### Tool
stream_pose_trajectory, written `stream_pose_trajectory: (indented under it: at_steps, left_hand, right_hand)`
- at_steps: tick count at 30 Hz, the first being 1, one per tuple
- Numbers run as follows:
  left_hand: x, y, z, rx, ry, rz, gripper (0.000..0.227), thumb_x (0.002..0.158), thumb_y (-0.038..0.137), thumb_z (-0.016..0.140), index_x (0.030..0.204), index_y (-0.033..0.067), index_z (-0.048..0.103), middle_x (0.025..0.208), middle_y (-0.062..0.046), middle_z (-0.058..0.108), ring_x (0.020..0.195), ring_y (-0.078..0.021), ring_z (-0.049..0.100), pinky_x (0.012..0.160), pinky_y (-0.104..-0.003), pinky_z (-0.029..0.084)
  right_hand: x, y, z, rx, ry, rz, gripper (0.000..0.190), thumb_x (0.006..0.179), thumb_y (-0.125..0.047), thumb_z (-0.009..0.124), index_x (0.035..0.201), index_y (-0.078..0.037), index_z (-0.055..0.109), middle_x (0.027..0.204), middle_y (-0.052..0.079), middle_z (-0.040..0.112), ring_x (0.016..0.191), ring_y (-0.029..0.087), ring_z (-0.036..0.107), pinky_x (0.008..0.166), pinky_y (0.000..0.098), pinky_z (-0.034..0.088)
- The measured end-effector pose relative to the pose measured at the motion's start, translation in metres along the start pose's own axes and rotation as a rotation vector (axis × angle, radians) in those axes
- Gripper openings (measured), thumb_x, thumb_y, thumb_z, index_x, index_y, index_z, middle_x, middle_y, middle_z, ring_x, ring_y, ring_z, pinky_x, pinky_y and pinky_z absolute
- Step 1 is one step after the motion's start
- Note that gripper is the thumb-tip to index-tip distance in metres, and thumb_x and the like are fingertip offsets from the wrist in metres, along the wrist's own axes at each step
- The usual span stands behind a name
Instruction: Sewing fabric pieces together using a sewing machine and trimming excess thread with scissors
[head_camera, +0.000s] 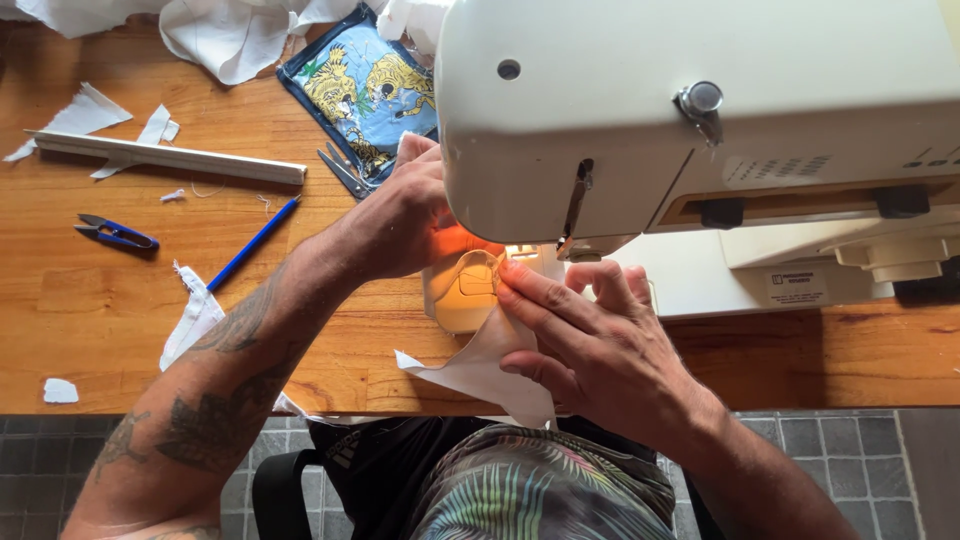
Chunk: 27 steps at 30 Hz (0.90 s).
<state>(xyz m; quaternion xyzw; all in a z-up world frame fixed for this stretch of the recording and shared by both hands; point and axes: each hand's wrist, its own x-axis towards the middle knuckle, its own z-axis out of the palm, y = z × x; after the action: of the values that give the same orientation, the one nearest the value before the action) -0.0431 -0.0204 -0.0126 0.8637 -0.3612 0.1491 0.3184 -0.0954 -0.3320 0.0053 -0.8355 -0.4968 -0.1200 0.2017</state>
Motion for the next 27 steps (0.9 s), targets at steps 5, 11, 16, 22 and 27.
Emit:
stream_pose_trajectory:
  at_steps: [5, 11, 16, 22, 27]
  left_hand:
    - [0.007, 0.006, -0.005, 0.047, -0.077, 0.020, 0.023, 0.114, 0.021, 0.086, 0.094, 0.0228, 0.075, 0.102, 0.004, 0.066, 0.099, -0.0236, 0.057, 0.101, -0.047, 0.027]
    - [0.012, 0.015, -0.010, 0.122, -0.225, -0.020, 0.018, 0.119, 0.023, 0.071, 0.101, 0.0204, 0.067, 0.110, -0.003, 0.068, 0.102, -0.0280, 0.053, 0.091, -0.051, 0.031]
    - [0.013, 0.020, -0.012, 0.169, -0.242, -0.037, 0.030, 0.118, 0.020, 0.068, 0.091, 0.0213, 0.054, 0.101, 0.000, 0.060, 0.095, -0.0263, 0.047, 0.088, -0.050, 0.026]
    - [0.014, 0.021, -0.017, 0.137, -0.257, -0.029, 0.034, 0.125, 0.032, 0.055, 0.093, 0.0221, 0.053, 0.099, 0.000, 0.058, 0.094, -0.0256, 0.046, 0.087, -0.050, 0.026]
    - [0.013, 0.019, -0.020, 0.104, -0.261, -0.021, 0.033, 0.119, 0.028, 0.064, 0.091, 0.0193, 0.048, 0.098, -0.003, 0.057, 0.096, -0.0282, 0.044, 0.084, -0.050, 0.025]
  right_hand:
    - [-0.002, 0.002, 0.001, -0.010, 0.005, 0.000, 0.062, 0.116, -0.063, 0.059, 0.157, -0.019, 0.075, 0.173, -0.011, 0.064, 0.119, 0.030, 0.052, 0.100, 0.0502, 0.043]
    - [-0.005, 0.001, 0.004, -0.077, 0.005, 0.005, 0.065, 0.114, -0.069, 0.059, 0.161, -0.024, 0.069, 0.169, -0.007, 0.059, 0.126, 0.031, 0.053, 0.095, 0.0527, 0.048]
    - [-0.005, 0.000, 0.002, -0.099, 0.010, -0.015, 0.067, 0.117, -0.068, 0.054, 0.163, -0.021, 0.071, 0.176, -0.012, 0.055, 0.123, 0.029, 0.052, 0.094, 0.0507, 0.047]
    - [0.000, -0.003, 0.000, -0.115, 0.013, -0.060, 0.061, 0.119, -0.061, 0.060, 0.159, -0.017, 0.072, 0.176, -0.008, 0.060, 0.118, 0.030, 0.052, 0.094, 0.0494, 0.046]
    - [0.005, -0.002, -0.001, -0.092, 0.002, -0.095, 0.058, 0.119, -0.058, 0.060, 0.156, -0.016, 0.074, 0.172, -0.007, 0.064, 0.116, 0.033, 0.053, 0.100, 0.0480, 0.050]
